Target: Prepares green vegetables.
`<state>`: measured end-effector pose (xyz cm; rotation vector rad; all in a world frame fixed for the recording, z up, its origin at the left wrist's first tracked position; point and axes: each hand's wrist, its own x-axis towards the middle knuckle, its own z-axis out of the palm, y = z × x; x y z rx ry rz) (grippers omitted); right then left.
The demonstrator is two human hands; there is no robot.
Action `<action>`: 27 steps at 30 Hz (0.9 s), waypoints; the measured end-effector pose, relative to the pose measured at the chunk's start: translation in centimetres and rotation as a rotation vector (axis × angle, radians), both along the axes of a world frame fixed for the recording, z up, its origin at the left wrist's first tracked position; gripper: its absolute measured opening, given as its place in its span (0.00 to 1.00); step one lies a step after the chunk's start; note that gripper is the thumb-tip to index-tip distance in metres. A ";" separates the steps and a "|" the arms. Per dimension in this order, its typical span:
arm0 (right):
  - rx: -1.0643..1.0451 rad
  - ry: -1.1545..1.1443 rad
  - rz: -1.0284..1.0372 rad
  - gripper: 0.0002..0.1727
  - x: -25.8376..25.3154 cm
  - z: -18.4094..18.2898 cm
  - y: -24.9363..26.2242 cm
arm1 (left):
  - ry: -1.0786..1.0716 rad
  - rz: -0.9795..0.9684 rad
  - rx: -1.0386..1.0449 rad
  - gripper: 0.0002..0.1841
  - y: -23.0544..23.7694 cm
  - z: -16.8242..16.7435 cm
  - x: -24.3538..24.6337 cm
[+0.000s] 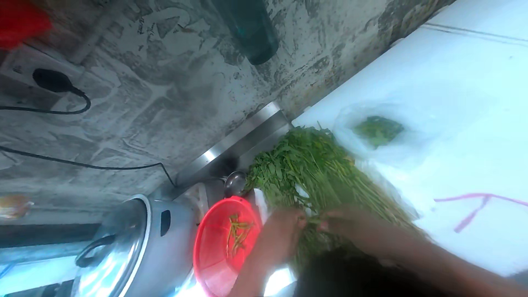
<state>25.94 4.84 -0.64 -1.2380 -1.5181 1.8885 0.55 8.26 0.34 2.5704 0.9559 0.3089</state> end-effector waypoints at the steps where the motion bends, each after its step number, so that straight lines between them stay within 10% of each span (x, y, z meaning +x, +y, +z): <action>1: -0.005 -0.018 0.016 0.18 0.1 -0.1 0.0 | 0.042 -0.022 -0.050 0.19 -0.2 0.1 -0.1; 6: 0.125 -0.121 0.057 0.21 -0.7 -0.8 -0.2 | 0.137 0.103 -0.208 0.20 -1.0 0.4 0.8; 12: 0.378 -0.171 -0.011 0.21 -2.8 0.4 -1.9 | -0.815 0.964 -0.701 0.14 0.8 -1.8 2.1; 19: 0.052 0.027 0.000 0.18 -1.3 -0.4 0.2 | -0.464 0.247 -0.219 0.21 -1.5 -0.9 1.8; 27: 0.069 -0.112 -0.066 0.21 -0.4 -1.4 -0.4 | -0.305 0.450 -0.068 0.18 -0.3 0.4 0.9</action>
